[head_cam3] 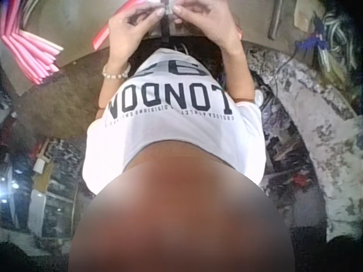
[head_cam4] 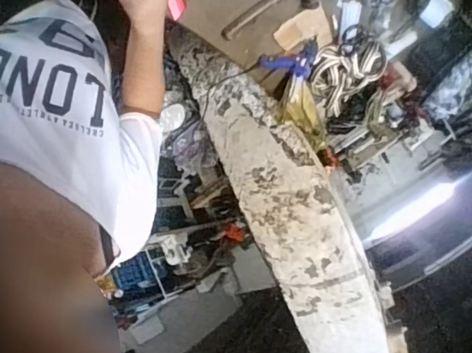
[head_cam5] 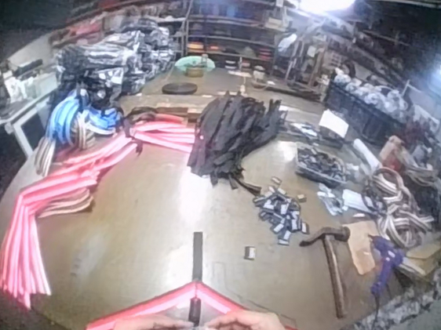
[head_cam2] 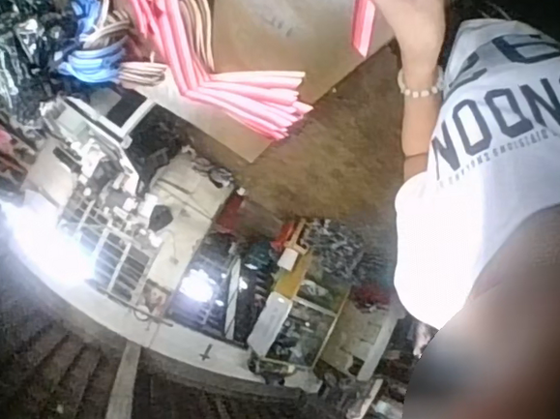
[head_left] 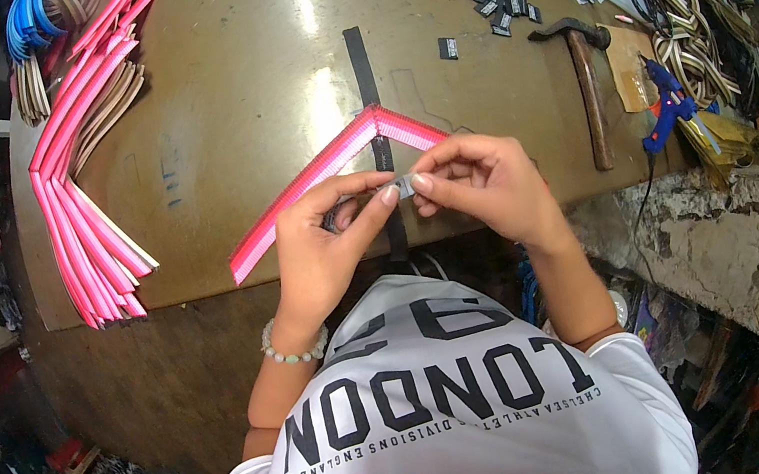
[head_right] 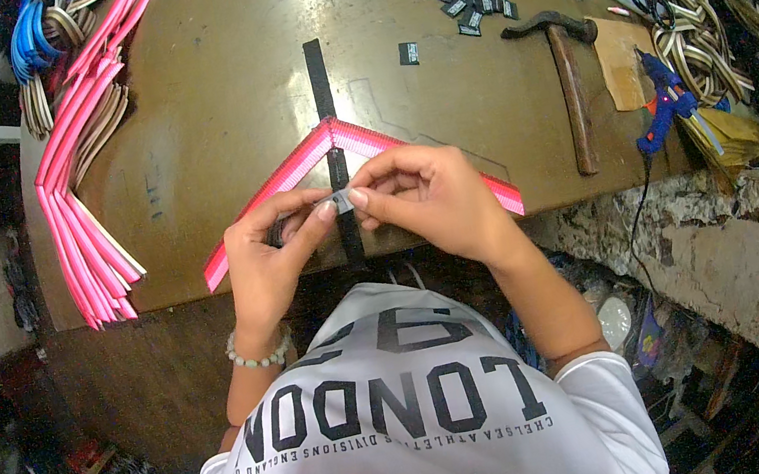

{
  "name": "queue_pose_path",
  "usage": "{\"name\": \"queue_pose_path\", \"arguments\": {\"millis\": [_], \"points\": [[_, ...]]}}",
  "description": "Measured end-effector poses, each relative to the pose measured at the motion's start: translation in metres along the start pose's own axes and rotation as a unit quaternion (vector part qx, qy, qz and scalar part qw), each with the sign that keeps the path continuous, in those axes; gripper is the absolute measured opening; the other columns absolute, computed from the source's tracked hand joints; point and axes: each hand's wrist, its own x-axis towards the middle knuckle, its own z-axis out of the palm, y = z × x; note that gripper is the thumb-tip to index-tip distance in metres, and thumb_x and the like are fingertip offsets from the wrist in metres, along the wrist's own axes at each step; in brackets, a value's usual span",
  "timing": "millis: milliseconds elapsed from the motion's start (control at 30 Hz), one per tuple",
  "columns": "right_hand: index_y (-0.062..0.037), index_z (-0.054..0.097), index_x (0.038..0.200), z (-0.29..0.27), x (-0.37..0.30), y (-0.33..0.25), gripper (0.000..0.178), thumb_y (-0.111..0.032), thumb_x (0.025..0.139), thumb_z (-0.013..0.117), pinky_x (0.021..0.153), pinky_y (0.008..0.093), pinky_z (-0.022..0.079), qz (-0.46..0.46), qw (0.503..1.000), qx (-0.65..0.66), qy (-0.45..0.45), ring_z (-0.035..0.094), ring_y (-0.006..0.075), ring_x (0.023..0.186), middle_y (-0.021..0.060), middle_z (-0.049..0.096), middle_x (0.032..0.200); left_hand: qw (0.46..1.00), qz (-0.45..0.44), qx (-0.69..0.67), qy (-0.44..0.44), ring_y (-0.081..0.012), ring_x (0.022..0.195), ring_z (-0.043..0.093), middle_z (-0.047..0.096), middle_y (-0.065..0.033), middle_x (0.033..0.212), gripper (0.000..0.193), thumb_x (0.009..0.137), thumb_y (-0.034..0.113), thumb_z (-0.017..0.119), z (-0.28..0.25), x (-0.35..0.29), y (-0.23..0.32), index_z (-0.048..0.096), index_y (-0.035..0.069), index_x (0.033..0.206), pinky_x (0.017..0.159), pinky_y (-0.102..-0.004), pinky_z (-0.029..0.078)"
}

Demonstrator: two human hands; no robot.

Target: The person repeatedly assembles pink and black straps by applying hot glue, placing small rectangular fasteners, and pressing them together. The person uses a glue gun and a hammer to secure the fasteners, then sets each completed strap aside.

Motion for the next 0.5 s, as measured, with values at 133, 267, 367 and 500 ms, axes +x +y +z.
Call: {"name": "queue_pose_path", "arguments": {"millis": [133, 267, 367, 500], "points": [[0.0057, 0.068, 0.098, -0.006, 0.034, -0.009, 0.021, -0.014, 0.091, 0.071, 0.067, 0.0228, 0.053, -0.011, 0.990, -0.139, -0.017, 0.064, 0.0085, 0.072, 0.0050, 0.069, 0.081, 0.976, 0.113, 0.165, 0.087, -0.0060, 0.064, 0.049, 0.066, -0.0021, 0.075, 0.013, 0.085, 0.010, 0.076, -0.001, 0.017, -0.005, 0.074, -0.001, 0.093, 0.057, -0.0221, 0.039], [0.0057, 0.070, 0.091, -0.006, 0.064, -0.014, 0.022, -0.015, 0.086, 0.074, 0.064, 0.0252, 0.052, -0.035, 0.955, -0.296, 0.003, 0.061, 0.0087, 0.067, 0.0059, 0.069, 0.074, 0.959, 0.160, 0.204, 0.117, -0.0117, 0.062, 0.055, 0.065, -0.0085, 0.073, 0.016, 0.085, 0.013, 0.075, 0.001, 0.040, -0.015, 0.072, -0.002, 0.087, 0.058, -0.0266, 0.044], [0.0051, 0.070, 0.089, -0.006, 0.075, -0.013, 0.022, -0.016, 0.084, 0.076, 0.062, 0.0245, 0.050, -0.036, 0.938, -0.343, 0.009, 0.059, 0.0087, 0.065, 0.0059, 0.067, 0.073, 0.962, 0.131, 0.214, 0.108, -0.0105, 0.061, 0.054, 0.064, -0.0082, 0.071, 0.016, 0.085, 0.013, 0.076, 0.001, 0.047, -0.021, 0.071, -0.002, 0.085, 0.057, -0.0259, 0.044], [0.0039, 0.069, 0.088, -0.009, 0.078, -0.009, 0.022, -0.016, 0.084, 0.077, 0.059, 0.0214, 0.047, -0.038, 0.939, -0.342, 0.011, 0.055, 0.0051, 0.064, 0.0013, 0.064, 0.072, 0.966, 0.106, 0.215, 0.097, -0.0211, 0.062, 0.057, 0.060, -0.0103, 0.070, 0.015, 0.084, 0.011, 0.074, 0.001, 0.048, -0.022, 0.065, -0.001, 0.087, 0.059, -0.0345, 0.046]]}}
